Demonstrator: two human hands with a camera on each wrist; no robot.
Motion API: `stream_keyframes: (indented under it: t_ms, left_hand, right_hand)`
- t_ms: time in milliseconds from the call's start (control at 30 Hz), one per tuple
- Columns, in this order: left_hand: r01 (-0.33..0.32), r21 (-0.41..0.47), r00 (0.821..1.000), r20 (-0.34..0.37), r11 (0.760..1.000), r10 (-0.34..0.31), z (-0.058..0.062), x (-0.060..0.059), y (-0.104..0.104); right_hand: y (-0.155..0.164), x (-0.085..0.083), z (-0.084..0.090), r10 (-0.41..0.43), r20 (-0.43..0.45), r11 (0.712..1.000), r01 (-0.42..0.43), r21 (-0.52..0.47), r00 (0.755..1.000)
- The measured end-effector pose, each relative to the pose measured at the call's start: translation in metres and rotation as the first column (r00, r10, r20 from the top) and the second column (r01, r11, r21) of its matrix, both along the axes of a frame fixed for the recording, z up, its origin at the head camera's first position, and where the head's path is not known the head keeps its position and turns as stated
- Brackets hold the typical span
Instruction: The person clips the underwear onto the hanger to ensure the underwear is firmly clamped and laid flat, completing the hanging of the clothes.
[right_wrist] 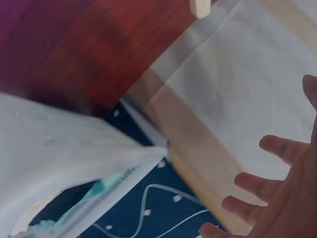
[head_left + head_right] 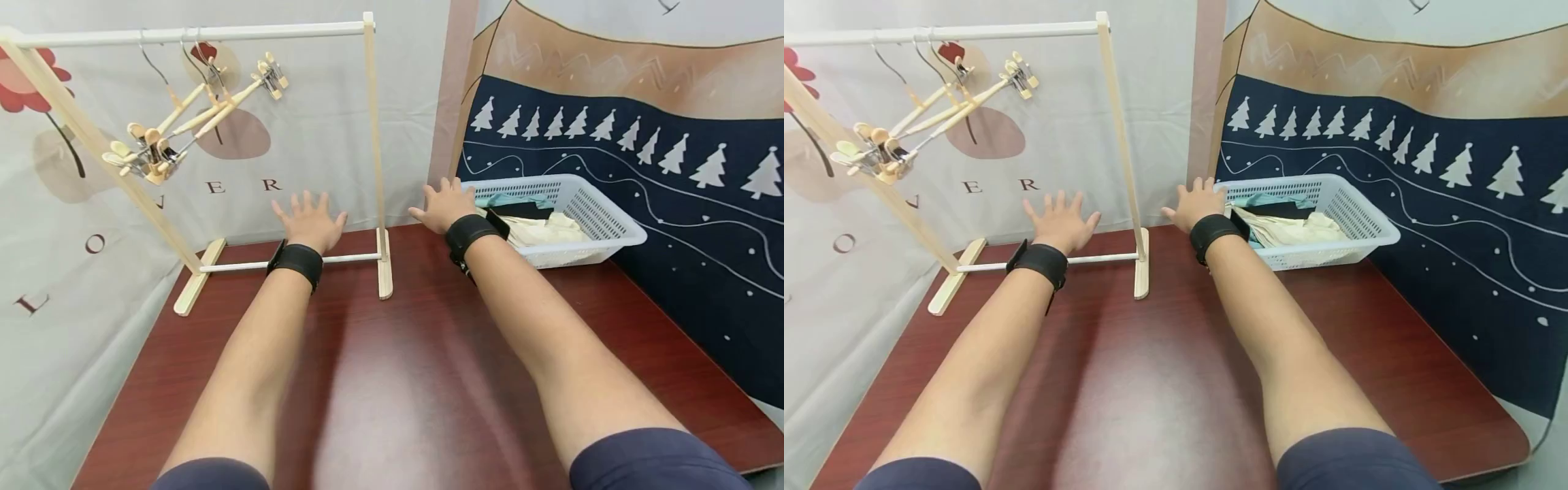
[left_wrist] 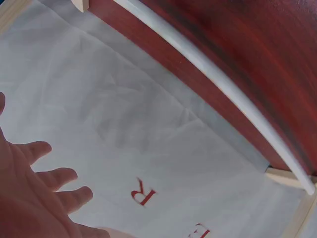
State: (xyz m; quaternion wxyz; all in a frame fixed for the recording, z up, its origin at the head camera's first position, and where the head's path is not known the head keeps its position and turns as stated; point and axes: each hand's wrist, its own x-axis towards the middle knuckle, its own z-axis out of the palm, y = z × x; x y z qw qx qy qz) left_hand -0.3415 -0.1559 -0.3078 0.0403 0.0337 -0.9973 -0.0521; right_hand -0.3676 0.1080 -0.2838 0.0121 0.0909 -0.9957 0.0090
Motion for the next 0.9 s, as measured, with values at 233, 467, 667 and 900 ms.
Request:
stream_keyframes:
  t_ms: [233, 467, 667, 900]
  left_hand:
    - [0.054, 0.112, 0.998, -0.051, 0.992, -0.049, -0.019, 0.008, -0.012]
    - [0.149, 0.220, 0.966, -0.241, 0.964, -0.094, -0.026, 0.052, -0.001]
    - [0.232, 0.356, 0.937, -0.331, 0.905, -0.110, -0.028, 0.102, 0.016]
    - [0.296, 0.469, 0.933, -0.330, 0.832, -0.146, -0.032, 0.126, 0.030]
  right_hand:
    - [0.073, -0.026, -0.007, -0.034, 0.099, 0.999, 0.037, -0.026, 0.994]
    - [0.131, -0.040, 0.004, -0.025, 0.285, 0.999, 0.012, 0.047, 0.958]
    - [0.142, -0.050, 0.001, 0.021, 0.405, 0.980, -0.099, 0.172, 0.914]
    - [0.143, -0.065, -0.018, -0.003, 0.474, 0.968, -0.116, 0.221, 0.881]
